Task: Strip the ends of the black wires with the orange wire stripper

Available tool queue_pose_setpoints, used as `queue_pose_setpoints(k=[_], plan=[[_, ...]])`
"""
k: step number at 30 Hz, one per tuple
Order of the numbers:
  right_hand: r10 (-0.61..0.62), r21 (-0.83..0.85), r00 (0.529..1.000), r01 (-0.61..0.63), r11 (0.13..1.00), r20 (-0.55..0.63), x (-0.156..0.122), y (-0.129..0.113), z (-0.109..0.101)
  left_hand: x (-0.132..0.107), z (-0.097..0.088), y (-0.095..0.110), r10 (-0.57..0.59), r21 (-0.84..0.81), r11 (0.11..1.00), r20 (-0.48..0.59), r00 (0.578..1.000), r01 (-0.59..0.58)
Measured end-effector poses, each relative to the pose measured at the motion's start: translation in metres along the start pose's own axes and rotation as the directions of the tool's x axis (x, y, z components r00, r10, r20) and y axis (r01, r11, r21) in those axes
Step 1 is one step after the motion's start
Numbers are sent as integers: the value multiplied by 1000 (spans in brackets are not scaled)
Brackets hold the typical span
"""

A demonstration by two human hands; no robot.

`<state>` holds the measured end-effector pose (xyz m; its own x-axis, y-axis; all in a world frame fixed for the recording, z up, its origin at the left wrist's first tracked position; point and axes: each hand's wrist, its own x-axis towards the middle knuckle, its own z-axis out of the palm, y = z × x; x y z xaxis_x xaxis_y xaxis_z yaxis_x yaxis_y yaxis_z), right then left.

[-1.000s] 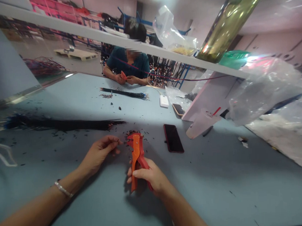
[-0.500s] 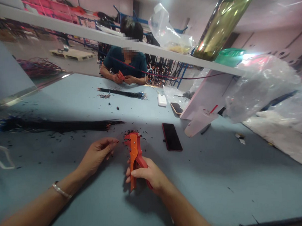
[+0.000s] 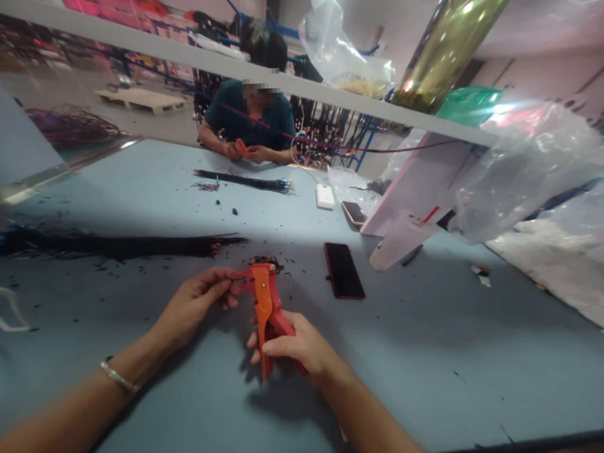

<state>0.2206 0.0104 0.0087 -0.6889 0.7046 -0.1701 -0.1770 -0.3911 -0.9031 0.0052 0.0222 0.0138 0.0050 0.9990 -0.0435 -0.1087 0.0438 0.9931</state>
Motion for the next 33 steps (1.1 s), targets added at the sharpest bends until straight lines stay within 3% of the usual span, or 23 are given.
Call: queue_pose_setpoints(k=[13,19,33], plan=[[15,22,999,-16,1000,30,0,1,-2,-3,-1,3,114,52,991,120,986,-121],[16,54,999,-18,998,36,0,0,-1,-2,-2,1,116,-4,993,55,992,-116],[19,7,999,-19,1000,31,0,1,1,-4,4,5,122,65,990,98,988,-129]])
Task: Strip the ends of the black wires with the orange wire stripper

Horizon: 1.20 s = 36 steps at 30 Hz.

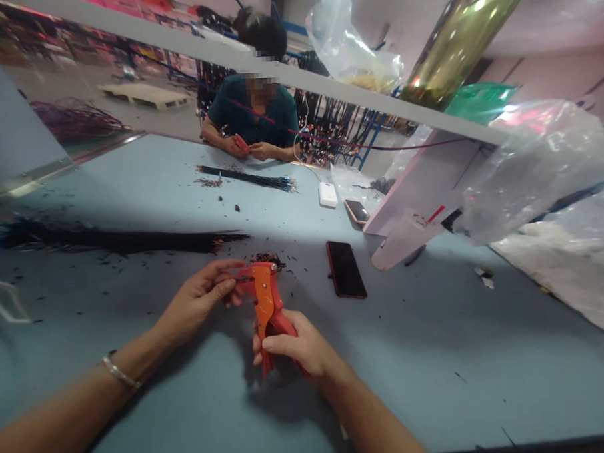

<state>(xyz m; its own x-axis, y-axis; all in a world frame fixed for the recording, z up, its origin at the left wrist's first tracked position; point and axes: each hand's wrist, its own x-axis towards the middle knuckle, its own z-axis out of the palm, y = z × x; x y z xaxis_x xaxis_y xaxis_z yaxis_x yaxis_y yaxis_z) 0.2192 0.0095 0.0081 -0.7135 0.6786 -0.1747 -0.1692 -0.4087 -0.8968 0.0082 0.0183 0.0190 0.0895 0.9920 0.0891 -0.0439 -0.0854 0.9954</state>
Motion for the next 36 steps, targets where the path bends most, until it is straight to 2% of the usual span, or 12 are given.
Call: queue_pose_setpoints(k=[11,18,26,36], plan=[[-34,-60,999,32,998,-42,1,4,5,-1,2,-2,-8,-43,999,-41,999,6],[-69,-120,997,65,991,-26,0,3,4,-1,2,2,-59,-62,996,-44,997,56],[-90,-114,996,88,990,-20,-3,-1,6,-2,0,3,-87,-120,990,-72,994,78],[-56,-158,998,60,986,30,-3,-3,6,-1,0,2,-86,-110,991,-65,994,79]])
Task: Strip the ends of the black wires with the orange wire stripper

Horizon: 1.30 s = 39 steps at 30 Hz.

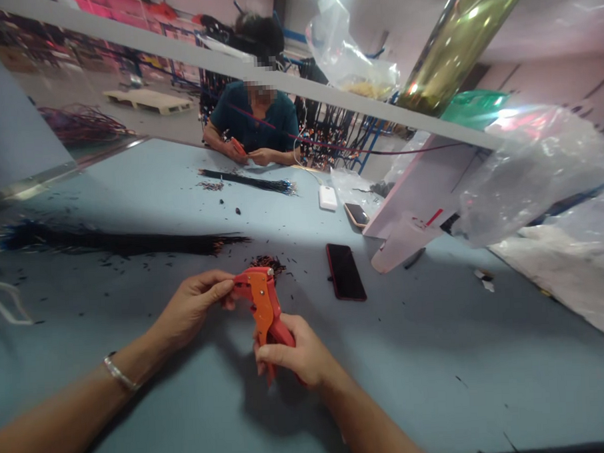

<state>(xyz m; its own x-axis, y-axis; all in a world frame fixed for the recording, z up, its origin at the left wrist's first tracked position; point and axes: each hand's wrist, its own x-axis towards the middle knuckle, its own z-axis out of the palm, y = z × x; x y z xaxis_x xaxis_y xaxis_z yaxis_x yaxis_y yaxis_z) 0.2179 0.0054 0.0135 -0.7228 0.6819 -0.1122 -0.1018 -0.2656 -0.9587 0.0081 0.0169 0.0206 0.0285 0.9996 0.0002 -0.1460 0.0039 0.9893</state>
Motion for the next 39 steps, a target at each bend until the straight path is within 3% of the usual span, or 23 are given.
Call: queue_pose_setpoints(k=[12,39], plan=[[9,122,1000,-10,992,15,0,5,-1,-2,0,0,-15,49,999,-26,1000,16],[-4,77,999,1,997,45,1,8,-1,0,-3,0,24,80,997,-23,999,-22]])
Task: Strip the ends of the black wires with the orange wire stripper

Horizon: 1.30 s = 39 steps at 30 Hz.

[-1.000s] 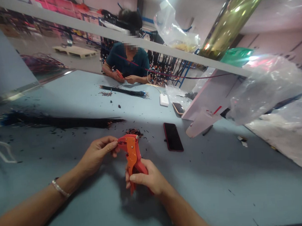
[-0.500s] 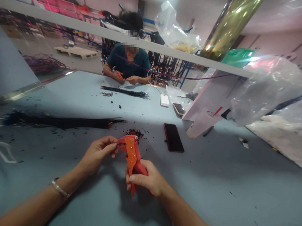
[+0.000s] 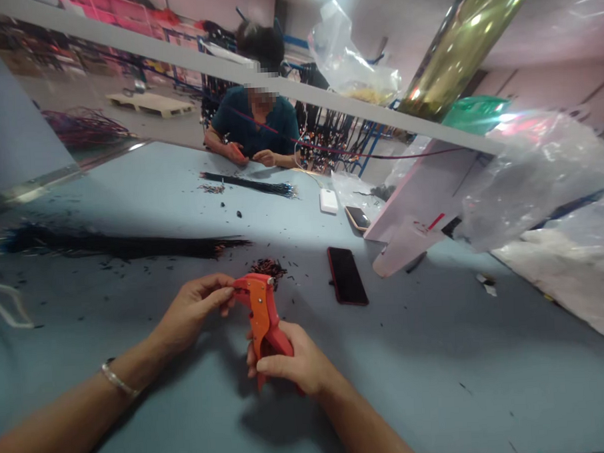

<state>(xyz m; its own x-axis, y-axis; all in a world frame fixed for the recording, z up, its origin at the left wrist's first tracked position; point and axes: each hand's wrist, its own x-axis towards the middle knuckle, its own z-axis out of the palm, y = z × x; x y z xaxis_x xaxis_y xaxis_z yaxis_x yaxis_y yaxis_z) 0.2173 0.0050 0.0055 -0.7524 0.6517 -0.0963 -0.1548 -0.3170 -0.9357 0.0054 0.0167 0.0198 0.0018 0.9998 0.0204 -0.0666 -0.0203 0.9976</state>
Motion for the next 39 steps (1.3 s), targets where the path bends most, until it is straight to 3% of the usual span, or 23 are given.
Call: queue_pose_setpoints(k=[28,39], plan=[[35,72,999,-35,997,-10,0,2,-1,0,0,0,10,3,1000,-16,1000,-10],[38,82,998,-41,996,42,-1,-1,-1,0,-2,-1,33,11,999,51,998,-33]])
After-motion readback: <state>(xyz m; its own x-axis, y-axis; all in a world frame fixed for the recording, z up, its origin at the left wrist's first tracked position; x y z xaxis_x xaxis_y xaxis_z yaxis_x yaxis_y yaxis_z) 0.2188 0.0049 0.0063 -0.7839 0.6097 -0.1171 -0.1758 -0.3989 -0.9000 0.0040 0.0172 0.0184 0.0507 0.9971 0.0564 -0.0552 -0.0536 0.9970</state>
